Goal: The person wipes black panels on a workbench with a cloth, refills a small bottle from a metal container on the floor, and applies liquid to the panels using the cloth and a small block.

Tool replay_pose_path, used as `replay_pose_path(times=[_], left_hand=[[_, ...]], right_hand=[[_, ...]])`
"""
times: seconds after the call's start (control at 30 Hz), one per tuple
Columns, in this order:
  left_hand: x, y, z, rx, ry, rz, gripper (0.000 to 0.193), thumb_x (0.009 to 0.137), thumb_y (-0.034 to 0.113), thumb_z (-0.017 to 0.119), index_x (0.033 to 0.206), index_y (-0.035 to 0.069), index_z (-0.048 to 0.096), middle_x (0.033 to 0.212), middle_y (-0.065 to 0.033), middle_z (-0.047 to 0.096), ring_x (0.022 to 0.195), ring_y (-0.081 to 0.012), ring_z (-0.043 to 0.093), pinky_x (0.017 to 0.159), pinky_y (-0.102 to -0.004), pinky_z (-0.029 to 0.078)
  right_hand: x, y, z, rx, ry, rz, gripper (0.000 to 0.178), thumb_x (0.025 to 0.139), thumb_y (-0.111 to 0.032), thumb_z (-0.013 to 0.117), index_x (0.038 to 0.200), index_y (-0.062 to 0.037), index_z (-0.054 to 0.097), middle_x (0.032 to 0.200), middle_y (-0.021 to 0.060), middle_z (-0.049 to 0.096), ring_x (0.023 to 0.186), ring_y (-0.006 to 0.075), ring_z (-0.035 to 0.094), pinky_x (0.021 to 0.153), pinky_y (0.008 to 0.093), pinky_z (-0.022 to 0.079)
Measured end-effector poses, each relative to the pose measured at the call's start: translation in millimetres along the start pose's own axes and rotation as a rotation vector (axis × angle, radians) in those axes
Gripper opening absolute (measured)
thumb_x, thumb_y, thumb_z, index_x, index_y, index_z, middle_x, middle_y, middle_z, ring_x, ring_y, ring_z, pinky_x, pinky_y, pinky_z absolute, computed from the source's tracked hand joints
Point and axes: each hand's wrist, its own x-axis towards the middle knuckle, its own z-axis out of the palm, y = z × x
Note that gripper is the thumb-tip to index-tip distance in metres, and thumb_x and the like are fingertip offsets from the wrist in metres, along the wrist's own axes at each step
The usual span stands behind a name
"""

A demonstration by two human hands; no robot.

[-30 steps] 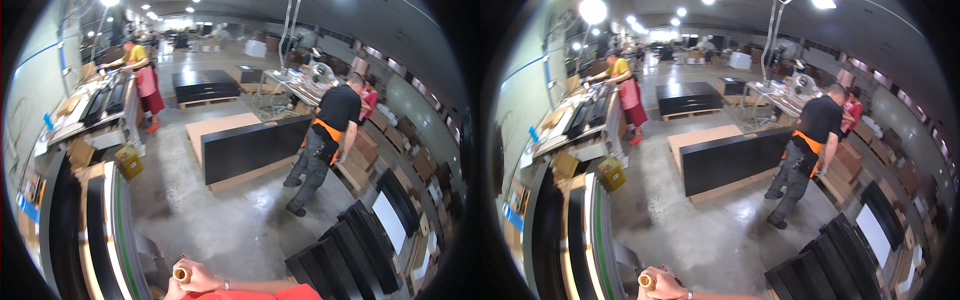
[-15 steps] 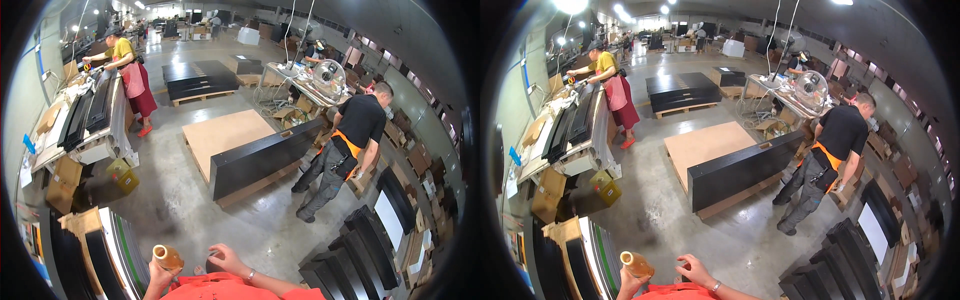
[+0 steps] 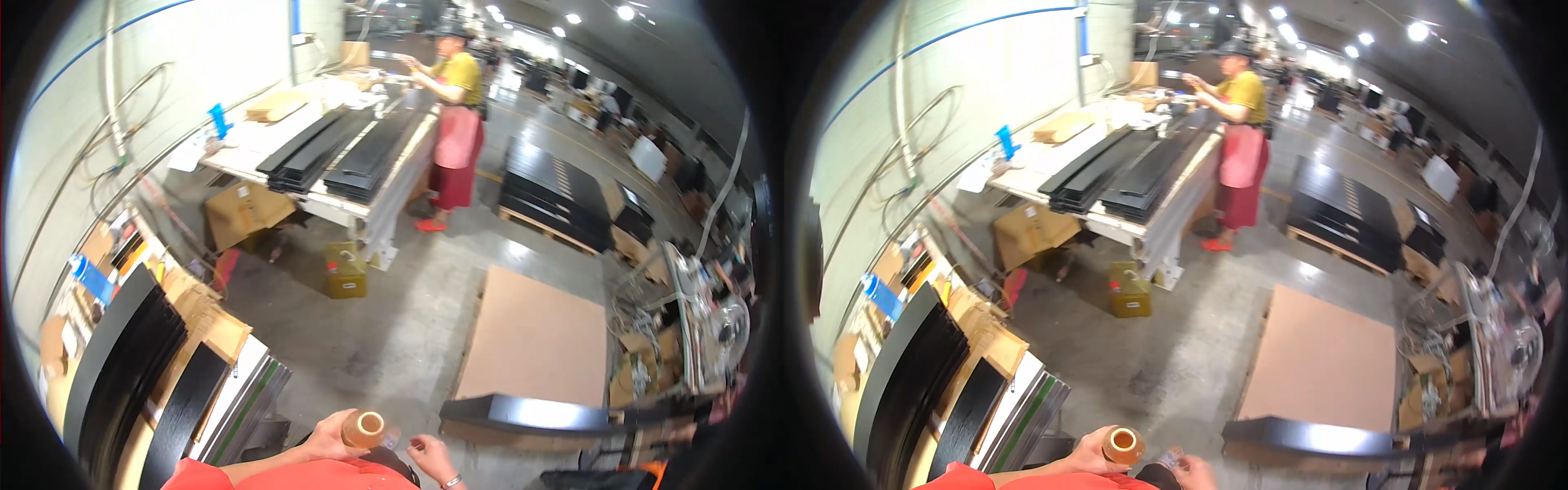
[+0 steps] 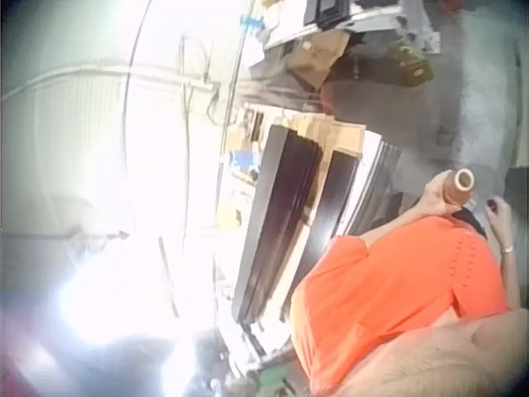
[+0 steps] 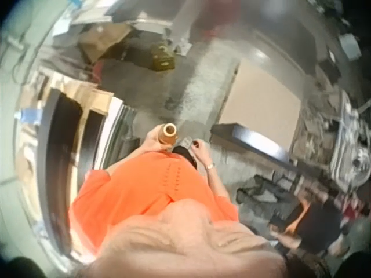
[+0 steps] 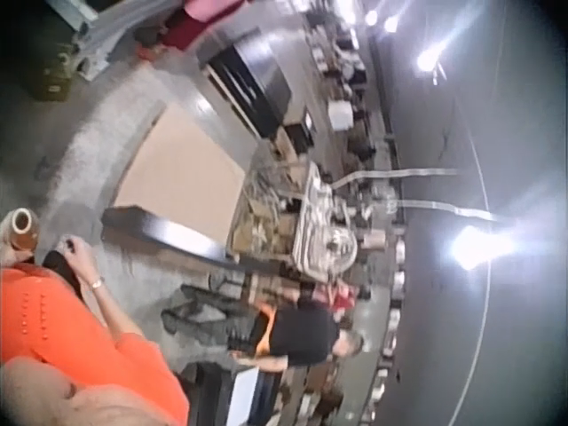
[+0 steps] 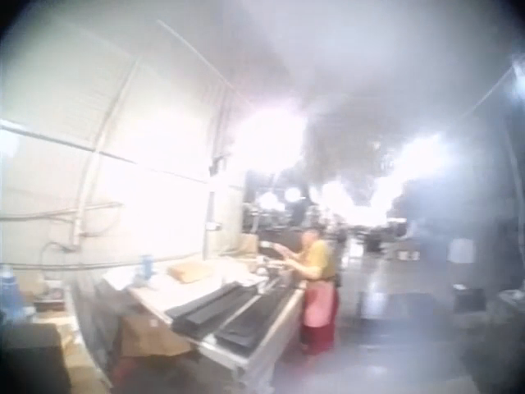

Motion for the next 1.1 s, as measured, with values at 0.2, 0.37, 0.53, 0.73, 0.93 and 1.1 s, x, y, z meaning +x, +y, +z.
replay_pose_path(times=[0.2, 0.37, 0.53, 0.73, 0.93, 1.1], left_hand=[[46, 18, -26, 0.185, 0.157, -0.157, 0.078, 0.062, 0.034, 0.089, 0.127, 0.009, 0.055, 0.126, -0.0166, 0.059, 0.117, -0.0331, 0.057, 0.1, -0.0419, 0.047], [97, -6, -55, 0.025, 0.247, -0.21, 0.074, 0.064, 0.033, 0.088, 0.127, 0.01, 0.055, 0.125, -0.0168, 0.059, 0.117, -0.0335, 0.057, 0.1, -0.0423, 0.046], [166, -28, -81, -0.08, 0.479, -0.177, 0.071, 0.066, 0.033, 0.086, 0.126, 0.009, 0.055, 0.119, -0.0171, 0.062, 0.115, -0.0341, 0.057, 0.098, -0.0436, 0.046], [236, -43, -119, -0.064, 0.558, -0.095, 0.073, 0.069, 0.029, 0.084, 0.129, 0.007, 0.049, 0.125, -0.0175, 0.057, 0.117, -0.0363, 0.055, 0.098, -0.044, 0.046], [271, -48, -120, -0.028, 0.812, -0.185, 0.073, 0.062, 0.025, 0.088, 0.124, 0.005, 0.054, 0.119, -0.0167, 0.061, 0.11, -0.0351, 0.06, 0.091, -0.0428, 0.051], [316, -32, -113, -0.079, 1.025, -0.44, 0.075, 0.061, 0.026, 0.088, 0.125, 0.005, 0.054, 0.119, -0.0173, 0.061, 0.109, -0.0343, 0.06, 0.093, -0.0411, 0.05]], right_hand=[[157, -46, -74, -0.289, -0.043, -0.276, 0.028, 0.08, -0.026, 0.068, 0.099, -0.0055, 0.067, 0.097, 0.0133, 0.068, 0.092, 0.0327, 0.065, 0.08, 0.0426, 0.052], [260, -93, -50, -0.218, -0.057, -0.348, 0.029, 0.081, -0.023, 0.068, 0.103, -0.0033, 0.068, 0.102, 0.0152, 0.069, 0.09, 0.0285, 0.068, 0.081, 0.0377, 0.054], [312, -143, 9, -0.27, -0.472, -0.502, 0.028, 0.083, -0.023, 0.065, 0.104, -0.005, 0.066, 0.103, 0.019, 0.067, 0.094, 0.0361, 0.065, 0.082, 0.0434, 0.052], [387, -183, -10, -0.416, -0.648, -0.502, 0.017, 0.082, -0.015, 0.062, 0.097, -0.0081, 0.066, 0.096, 0.0164, 0.067, 0.089, 0.0377, 0.063, 0.076, 0.0455, 0.052], [468, -224, -28, -0.608, -0.915, -0.424, 0.026, 0.086, -0.024, 0.06, 0.105, -0.0068, 0.061, 0.103, 0.0173, 0.063, 0.096, 0.039, 0.06, 0.081, 0.046, 0.049], [543, -228, -15, -0.593, -1.049, -0.669, 0.025, 0.086, -0.024, 0.059, 0.102, -0.0048, 0.062, 0.101, 0.0199, 0.064, 0.095, 0.0392, 0.062, 0.081, 0.0465, 0.049]])
